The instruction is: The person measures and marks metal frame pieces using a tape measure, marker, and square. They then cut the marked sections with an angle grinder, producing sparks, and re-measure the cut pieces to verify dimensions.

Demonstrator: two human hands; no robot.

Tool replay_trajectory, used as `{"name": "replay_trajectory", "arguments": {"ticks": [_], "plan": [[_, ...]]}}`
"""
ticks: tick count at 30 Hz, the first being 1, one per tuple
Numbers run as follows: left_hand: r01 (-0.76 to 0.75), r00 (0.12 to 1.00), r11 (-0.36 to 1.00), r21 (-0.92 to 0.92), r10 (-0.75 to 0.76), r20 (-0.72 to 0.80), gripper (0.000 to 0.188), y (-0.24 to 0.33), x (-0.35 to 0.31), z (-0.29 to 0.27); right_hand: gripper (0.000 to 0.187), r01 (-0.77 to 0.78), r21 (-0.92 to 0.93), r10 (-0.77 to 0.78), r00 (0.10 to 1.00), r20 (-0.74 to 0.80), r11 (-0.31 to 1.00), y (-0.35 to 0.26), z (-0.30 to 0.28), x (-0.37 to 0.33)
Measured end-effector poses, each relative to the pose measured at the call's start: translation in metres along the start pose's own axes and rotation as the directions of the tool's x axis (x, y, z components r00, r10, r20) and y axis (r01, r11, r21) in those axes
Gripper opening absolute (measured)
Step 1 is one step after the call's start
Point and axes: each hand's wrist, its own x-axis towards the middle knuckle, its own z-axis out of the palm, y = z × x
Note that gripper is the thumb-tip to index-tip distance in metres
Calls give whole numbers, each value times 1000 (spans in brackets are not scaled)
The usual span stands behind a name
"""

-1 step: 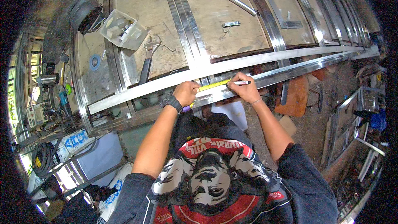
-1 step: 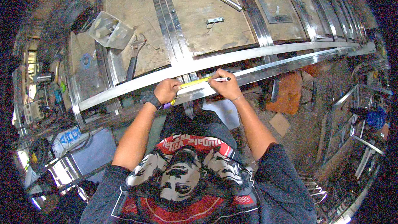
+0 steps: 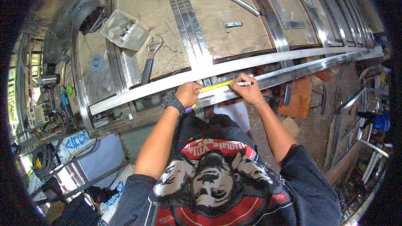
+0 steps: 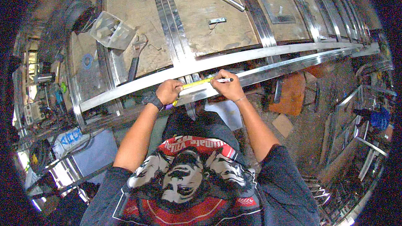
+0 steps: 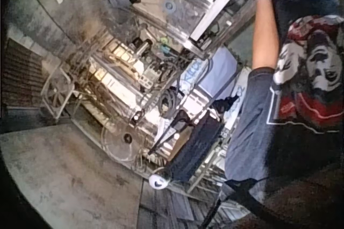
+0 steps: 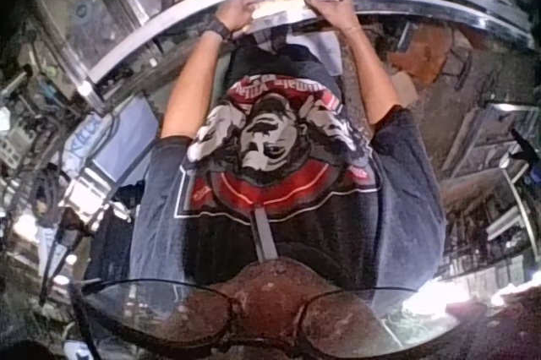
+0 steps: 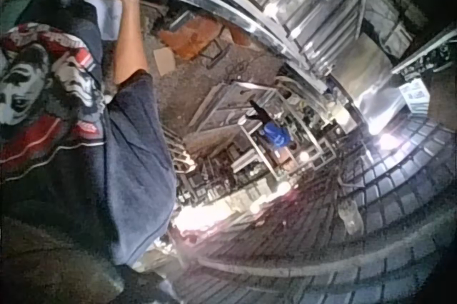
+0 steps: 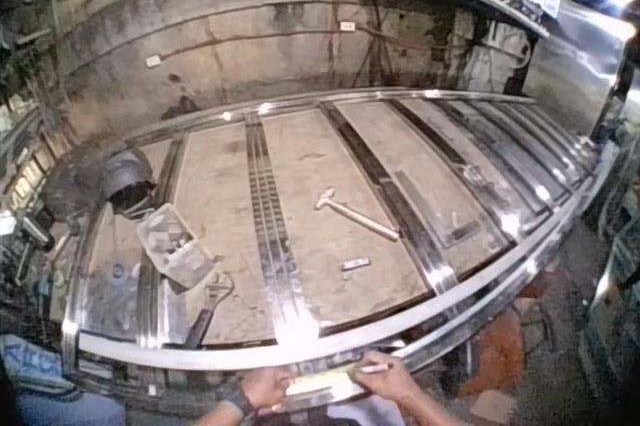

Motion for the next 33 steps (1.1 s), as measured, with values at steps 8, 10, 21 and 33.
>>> {"name": "replay_trajectory", "arguments": {"ticks": [8, 10, 21, 33], "plan": [[48, 999, 999, 11, -48, 6, 22, 1, 6, -4, 18, 53, 21, -53, 998, -20, 998, 2, 1, 7], [-2, 1000, 1000, 11, 3, -24, 22, -3, 5, -2, 18, 35, 8, -35, 999, -15, 999, 0, 0, 7], [80, 996, 997, 6, -80, 36, 24, 2, 7, -6, 19, 26, -22, -26, 1000, 8, 999, 0, -1, 10], [27, 1000, 999, -31, -26, 15, 23, -1, 7, -5, 19, 32, -20, -32, 999, -8, 999, 3, 1, 10]]}}
